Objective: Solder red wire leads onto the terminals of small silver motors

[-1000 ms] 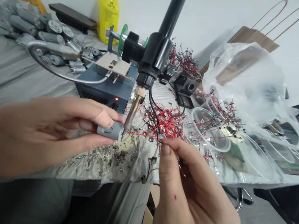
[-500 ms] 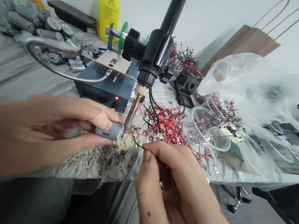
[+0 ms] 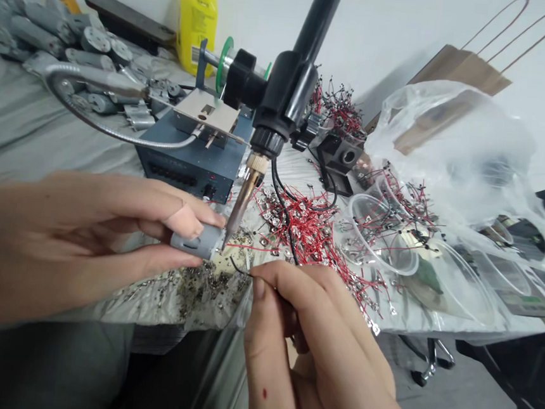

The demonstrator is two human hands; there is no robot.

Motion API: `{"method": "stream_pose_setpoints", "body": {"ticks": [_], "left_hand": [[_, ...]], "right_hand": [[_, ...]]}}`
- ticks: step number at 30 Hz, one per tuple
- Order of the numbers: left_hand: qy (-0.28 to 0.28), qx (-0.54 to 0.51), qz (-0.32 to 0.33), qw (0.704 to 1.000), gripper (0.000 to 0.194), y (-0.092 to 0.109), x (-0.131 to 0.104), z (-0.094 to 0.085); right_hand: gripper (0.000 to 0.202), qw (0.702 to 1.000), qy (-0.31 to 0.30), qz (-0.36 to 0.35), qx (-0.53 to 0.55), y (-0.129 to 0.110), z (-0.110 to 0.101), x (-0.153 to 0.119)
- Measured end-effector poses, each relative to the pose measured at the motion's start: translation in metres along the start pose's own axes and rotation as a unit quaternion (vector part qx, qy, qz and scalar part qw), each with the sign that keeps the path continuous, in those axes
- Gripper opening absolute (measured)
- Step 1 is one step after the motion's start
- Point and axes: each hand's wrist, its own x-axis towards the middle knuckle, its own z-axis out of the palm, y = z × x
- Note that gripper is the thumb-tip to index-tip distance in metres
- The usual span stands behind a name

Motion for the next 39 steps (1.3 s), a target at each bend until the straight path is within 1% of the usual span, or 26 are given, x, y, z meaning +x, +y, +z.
{"method": "stream_pose_setpoints", "body": {"ticks": [3, 6, 8, 10, 16, 19, 23, 30, 39], "left_hand": [[-0.006, 0.005, -0.007, 1.0, 0.024, -0.001, 0.001, 0.0], [-0.011, -0.002, -0.011, 1.0, 0.023, -0.003, 0.002, 0.0], [-0.005, 0.003, -0.017, 1.0, 0.024, -0.004, 0.003, 0.0], [0.0, 0.01, -0.025, 1.0, 0.025, -0.004, 0.003, -0.001], [0.018, 0.021, -0.042, 0.999, 0.023, -0.001, 0.001, 0.002], [0.026, 0.041, -0.043, 0.998, 0.02, 0.004, 0.0, 0.003], [0.002, 0.053, -0.029, 0.998, 0.015, 0.007, 0.002, 0.0], [0.026, 0.078, -0.031, 0.996, 0.017, 0.004, 0.001, 0.001], [0.012, 0.051, -0.041, 0.998, 0.014, 0.007, 0.0, -0.002]], "right_hand": [[0.007, 1.0, -0.004, -0.011, -0.002, 0.003, -0.001, 0.002], [0.009, 0.999, -0.015, -0.037, -0.01, 0.006, -0.002, 0.004], [0.011, 0.999, -0.008, -0.048, -0.012, 0.008, -0.002, 0.005], [0.012, 0.999, 0.011, -0.05, -0.007, 0.009, -0.001, 0.005], [0.008, 1.0, 0.014, -0.008, 0.012, 0.012, 0.003, 0.0], [0.009, 1.0, 0.022, 0.004, 0.009, 0.008, 0.004, -0.001], [0.012, 0.999, 0.035, -0.001, -0.006, -0.001, 0.003, 0.0], [0.007, 0.998, 0.054, 0.013, 0.014, 0.0, 0.005, 0.0], [0.01, 0.999, 0.037, 0.004, 0.027, 0.002, 0.002, 0.002]]}}
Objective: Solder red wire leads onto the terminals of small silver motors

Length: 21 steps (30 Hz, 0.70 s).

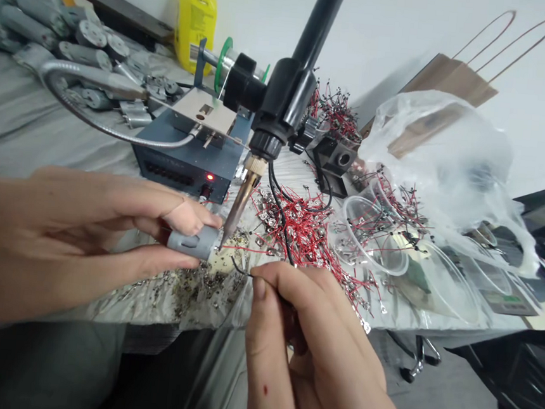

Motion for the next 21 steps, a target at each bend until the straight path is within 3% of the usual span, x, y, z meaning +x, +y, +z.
{"method": "stream_pose_setpoints", "body": {"ticks": [5, 15, 21], "left_hand": [[0.011, 0.011, -0.012, 1.0, 0.016, 0.0023, -0.002, 0.0003], [-0.012, -0.008, -0.015, 1.0, 0.022, 0.0011, -0.0016, -0.0045], [-0.024, -0.02, -0.015, 0.999, 0.019, 0.0007, -0.0036, -0.0053]], "right_hand": [[0.007, 1.0, -0.021, -0.005, -0.013, 0.0008, -0.0025, -0.0004], [0.01, 1.0, -0.001, 0.015, 0.013, -0.0038, 0.0028, -0.002], [0.013, 1.0, 0.007, -0.009, 0.016, -0.0015, 0.0041, -0.0015]]}}
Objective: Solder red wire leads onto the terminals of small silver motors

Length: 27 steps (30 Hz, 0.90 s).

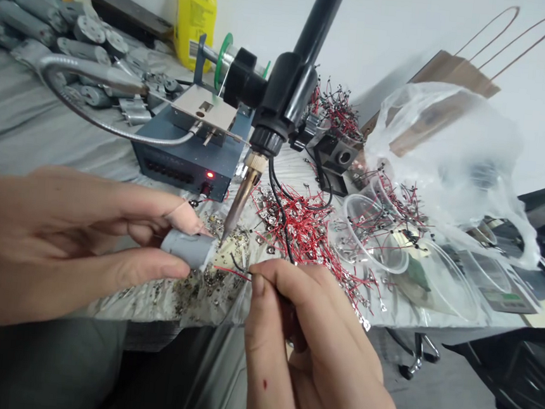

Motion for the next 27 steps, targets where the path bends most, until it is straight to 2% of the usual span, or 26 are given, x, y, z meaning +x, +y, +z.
{"method": "stream_pose_setpoints", "body": {"ticks": [2, 7, 13, 22, 27], "left_hand": [[-0.003, 0.006, 0.007, 1.0, 0.016, -0.0007, 0.0, -0.0002], [-0.051, 0.018, 0.037, 0.998, 0.007, -0.004, 0.0031, -0.0023], [-0.052, 0.034, 0.014, 0.998, 0.005, -0.0011, 0.0002, -0.0038], [-0.064, 0.022, 0.027, 0.997, 0.005, -0.0043, 0.0018, -0.0051], [-0.057, 0.004, 0.027, 0.998, 0.008, -0.0041, 0.0053, -0.0046]], "right_hand": [[0.012, 1.0, -0.009, -0.004, -0.009, 0.0013, -0.0012, -0.0004], [0.012, 0.999, -0.03, -0.006, -0.031, 0.0013, -0.0052, -0.0003], [0.013, 1.0, -0.025, -0.003, -0.011, -0.0004, -0.0043, 0.0], [0.013, 0.999, -0.028, 0.018, -0.021, 0.0007, -0.0082, -0.0035], [0.012, 0.999, -0.028, -0.003, -0.03, 0.0038, -0.009, -0.0029]]}}
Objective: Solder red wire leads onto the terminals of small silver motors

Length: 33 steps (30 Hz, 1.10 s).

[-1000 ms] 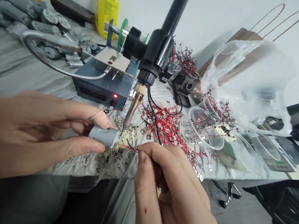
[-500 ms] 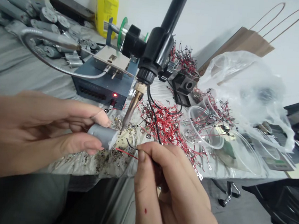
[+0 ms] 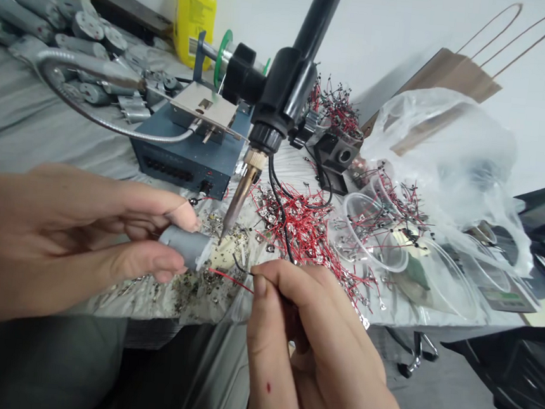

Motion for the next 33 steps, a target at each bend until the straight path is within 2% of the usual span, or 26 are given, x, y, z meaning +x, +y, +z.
{"method": "stream_pose_setpoints", "body": {"ticks": [7, 12, 16, 22, 33], "left_hand": [[0.011, 0.022, -0.005, 1.0, 0.007, 0.0, -0.002, 0.003], [0.01, 0.039, 0.002, 0.999, 0.007, 0.0, -0.004, 0.002], [0.014, 0.037, -0.006, 0.999, 0.007, -0.001, -0.005, 0.003], [0.028, 0.046, 0.0, 0.999, 0.006, 0.0, -0.005, 0.005], [0.019, 0.057, -0.005, 0.998, 0.009, 0.0, -0.004, 0.002]], "right_hand": [[0.01, 1.0, 0.007, 0.015, -0.002, -0.001, 0.003, -0.001], [0.012, 0.997, 0.039, 0.062, -0.001, -0.011, 0.009, -0.002], [0.012, 0.998, 0.02, 0.054, -0.006, -0.014, 0.007, -0.001], [0.012, 0.998, 0.018, 0.06, 0.001, -0.013, 0.008, 0.001], [0.012, 0.997, 0.023, 0.075, 0.005, -0.013, 0.006, 0.0]]}}
